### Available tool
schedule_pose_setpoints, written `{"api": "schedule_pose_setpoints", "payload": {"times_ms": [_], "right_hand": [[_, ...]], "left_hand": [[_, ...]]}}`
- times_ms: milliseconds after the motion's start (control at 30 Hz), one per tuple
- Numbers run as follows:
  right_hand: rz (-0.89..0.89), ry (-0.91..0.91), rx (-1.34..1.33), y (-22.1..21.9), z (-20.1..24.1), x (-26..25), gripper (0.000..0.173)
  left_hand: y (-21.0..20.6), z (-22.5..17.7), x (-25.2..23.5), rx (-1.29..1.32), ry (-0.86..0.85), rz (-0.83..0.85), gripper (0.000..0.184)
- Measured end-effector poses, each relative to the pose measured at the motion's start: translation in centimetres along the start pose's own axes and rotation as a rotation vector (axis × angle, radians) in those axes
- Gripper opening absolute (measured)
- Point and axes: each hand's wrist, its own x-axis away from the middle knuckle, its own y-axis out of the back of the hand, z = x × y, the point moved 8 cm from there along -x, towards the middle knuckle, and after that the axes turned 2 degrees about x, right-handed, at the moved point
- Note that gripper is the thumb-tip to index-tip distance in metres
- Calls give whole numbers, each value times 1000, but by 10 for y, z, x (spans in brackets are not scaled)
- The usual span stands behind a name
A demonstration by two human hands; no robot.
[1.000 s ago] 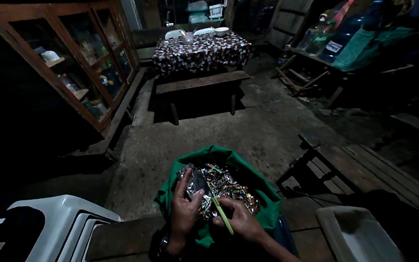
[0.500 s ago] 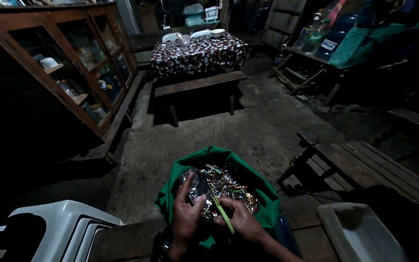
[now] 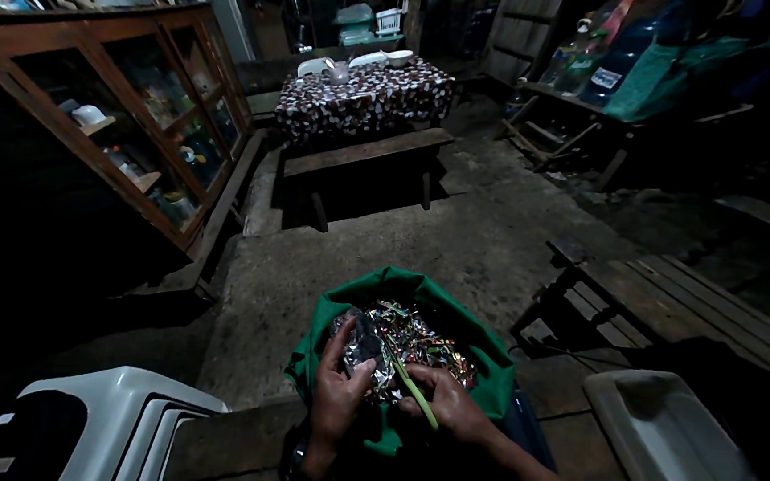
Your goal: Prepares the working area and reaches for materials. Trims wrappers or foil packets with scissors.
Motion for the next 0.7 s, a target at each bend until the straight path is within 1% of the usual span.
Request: {"api": "schedule_pose_setpoints", "payload": {"times_ms": [167,200,300,433,567,667,700], "right_hand": [[80,-5,-21,-5,3,1,44],[84,-2,-15,-6,5,1,44],[68,14,15,-6,6,-1,36],[28,35,55,-3,2,0,41],[20,13,15,-4,2,2,40],[6,-11,11,-3,8,0,34],[3,-2,15,-2,10,-2,35]], "left_hand": [[0,1,-1,-15,8,7,67],[-1,1,-1,-25,17,13,67],[-3,0,1,-58,29,20,66],[-3,-1,0,-30,7,17,66],[-3,2,1,-32,17,26,65],[-8,0,3,-68,44,67,64],[-9,0,3,-73,43,79,62]]}}
